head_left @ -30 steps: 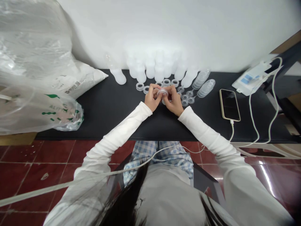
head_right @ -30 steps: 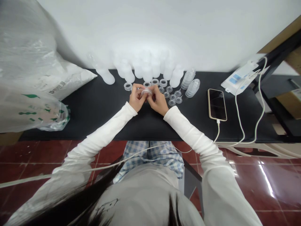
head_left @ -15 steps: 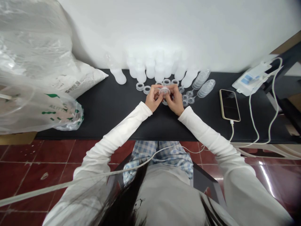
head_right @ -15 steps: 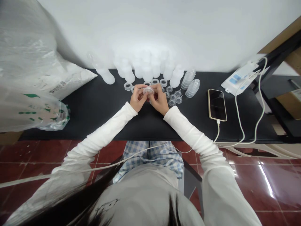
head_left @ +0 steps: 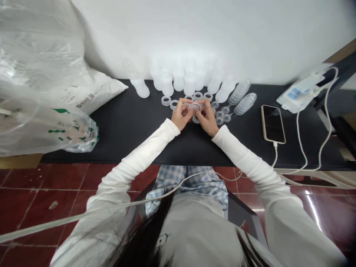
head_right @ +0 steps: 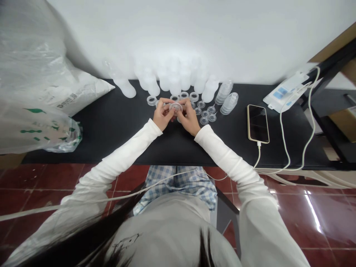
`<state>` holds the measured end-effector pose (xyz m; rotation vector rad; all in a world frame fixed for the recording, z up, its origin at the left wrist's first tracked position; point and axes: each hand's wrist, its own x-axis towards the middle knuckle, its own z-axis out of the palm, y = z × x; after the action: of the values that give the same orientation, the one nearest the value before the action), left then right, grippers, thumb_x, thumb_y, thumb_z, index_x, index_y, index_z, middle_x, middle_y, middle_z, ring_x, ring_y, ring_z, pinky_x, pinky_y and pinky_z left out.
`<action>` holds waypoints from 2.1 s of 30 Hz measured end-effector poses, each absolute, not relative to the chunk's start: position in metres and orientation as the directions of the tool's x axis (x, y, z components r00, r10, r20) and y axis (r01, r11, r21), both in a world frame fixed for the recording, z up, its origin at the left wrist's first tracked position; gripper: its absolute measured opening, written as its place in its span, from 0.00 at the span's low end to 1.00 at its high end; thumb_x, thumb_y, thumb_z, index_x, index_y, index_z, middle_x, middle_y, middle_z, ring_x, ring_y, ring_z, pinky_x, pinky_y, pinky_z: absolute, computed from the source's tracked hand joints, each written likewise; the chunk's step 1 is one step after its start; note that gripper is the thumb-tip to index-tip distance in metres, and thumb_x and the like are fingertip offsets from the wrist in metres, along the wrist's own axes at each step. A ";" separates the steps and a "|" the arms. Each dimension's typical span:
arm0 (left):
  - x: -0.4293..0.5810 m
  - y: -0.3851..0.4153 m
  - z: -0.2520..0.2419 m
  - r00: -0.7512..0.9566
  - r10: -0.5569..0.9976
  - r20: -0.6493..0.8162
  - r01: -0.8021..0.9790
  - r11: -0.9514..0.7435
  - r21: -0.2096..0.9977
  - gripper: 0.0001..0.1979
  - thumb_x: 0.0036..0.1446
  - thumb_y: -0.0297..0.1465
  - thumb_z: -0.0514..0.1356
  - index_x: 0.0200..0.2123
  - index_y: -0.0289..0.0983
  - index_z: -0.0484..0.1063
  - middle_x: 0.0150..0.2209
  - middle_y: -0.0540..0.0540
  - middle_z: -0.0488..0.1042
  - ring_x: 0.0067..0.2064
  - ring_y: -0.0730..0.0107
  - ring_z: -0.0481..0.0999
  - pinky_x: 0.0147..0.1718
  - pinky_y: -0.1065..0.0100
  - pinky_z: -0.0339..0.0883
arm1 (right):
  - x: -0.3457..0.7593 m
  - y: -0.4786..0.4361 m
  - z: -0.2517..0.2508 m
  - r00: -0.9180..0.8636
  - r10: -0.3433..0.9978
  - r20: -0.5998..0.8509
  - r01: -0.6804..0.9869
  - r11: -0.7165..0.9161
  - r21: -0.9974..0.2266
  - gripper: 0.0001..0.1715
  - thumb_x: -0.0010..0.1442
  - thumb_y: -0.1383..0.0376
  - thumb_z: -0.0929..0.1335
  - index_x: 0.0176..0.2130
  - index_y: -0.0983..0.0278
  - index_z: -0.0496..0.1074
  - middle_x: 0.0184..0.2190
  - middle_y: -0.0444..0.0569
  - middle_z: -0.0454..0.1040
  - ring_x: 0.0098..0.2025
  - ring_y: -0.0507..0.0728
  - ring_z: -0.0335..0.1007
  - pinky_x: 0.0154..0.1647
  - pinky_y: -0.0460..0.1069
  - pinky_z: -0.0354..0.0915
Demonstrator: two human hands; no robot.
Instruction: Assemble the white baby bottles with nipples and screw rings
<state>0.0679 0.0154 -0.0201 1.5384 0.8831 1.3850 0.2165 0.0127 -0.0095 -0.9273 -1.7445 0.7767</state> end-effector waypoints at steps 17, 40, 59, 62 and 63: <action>0.065 0.013 -0.014 0.087 0.898 0.432 0.127 -0.440 0.889 0.26 0.62 0.58 0.56 0.44 0.40 0.67 0.22 0.56 0.69 0.21 0.78 0.69 0.23 0.73 0.66 | 0.217 0.012 -0.006 -0.227 0.831 0.508 0.334 0.557 -0.761 0.24 0.71 0.42 0.55 0.45 0.57 0.62 0.29 0.44 0.75 0.26 0.54 0.71 0.31 0.54 0.71; 0.062 0.013 -0.018 0.200 0.797 0.570 0.430 -0.594 0.680 0.26 0.71 0.52 0.42 0.48 0.38 0.66 0.41 0.42 0.79 0.40 0.68 0.81 0.42 0.68 0.73 | 0.226 0.015 0.002 -0.396 0.750 0.530 0.508 0.660 -0.554 0.22 0.74 0.48 0.52 0.50 0.61 0.59 0.37 0.52 0.76 0.36 0.59 0.77 0.38 0.56 0.73; 0.061 0.016 -0.019 0.158 0.767 0.622 0.466 -0.613 0.638 0.13 0.71 0.44 0.51 0.46 0.41 0.65 0.29 0.53 0.72 0.25 0.75 0.70 0.30 0.70 0.68 | 0.227 0.017 0.005 -0.413 0.722 0.555 0.471 0.691 -0.548 0.20 0.72 0.46 0.57 0.44 0.59 0.62 0.33 0.47 0.76 0.31 0.56 0.73 0.34 0.53 0.72; 0.061 0.016 -0.017 0.158 0.770 0.618 0.468 -0.609 0.640 0.13 0.70 0.43 0.53 0.44 0.40 0.67 0.28 0.54 0.71 0.24 0.76 0.68 0.29 0.70 0.68 | 0.227 0.018 0.003 -0.401 0.735 0.546 0.459 0.677 -0.574 0.21 0.71 0.45 0.58 0.44 0.59 0.61 0.32 0.46 0.76 0.28 0.55 0.72 0.32 0.53 0.73; 0.061 0.016 -0.016 0.154 0.773 0.616 0.460 -0.607 0.648 0.13 0.70 0.43 0.53 0.44 0.40 0.68 0.28 0.53 0.71 0.24 0.76 0.68 0.30 0.70 0.68 | 0.227 0.019 0.002 -0.397 0.737 0.546 0.456 0.675 -0.580 0.21 0.70 0.45 0.58 0.44 0.59 0.61 0.32 0.46 0.77 0.28 0.55 0.72 0.32 0.53 0.73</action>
<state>0.0614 0.0165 -0.0157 2.1283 1.1872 1.4351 0.2267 0.0190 0.0018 -0.9180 -2.0598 0.4322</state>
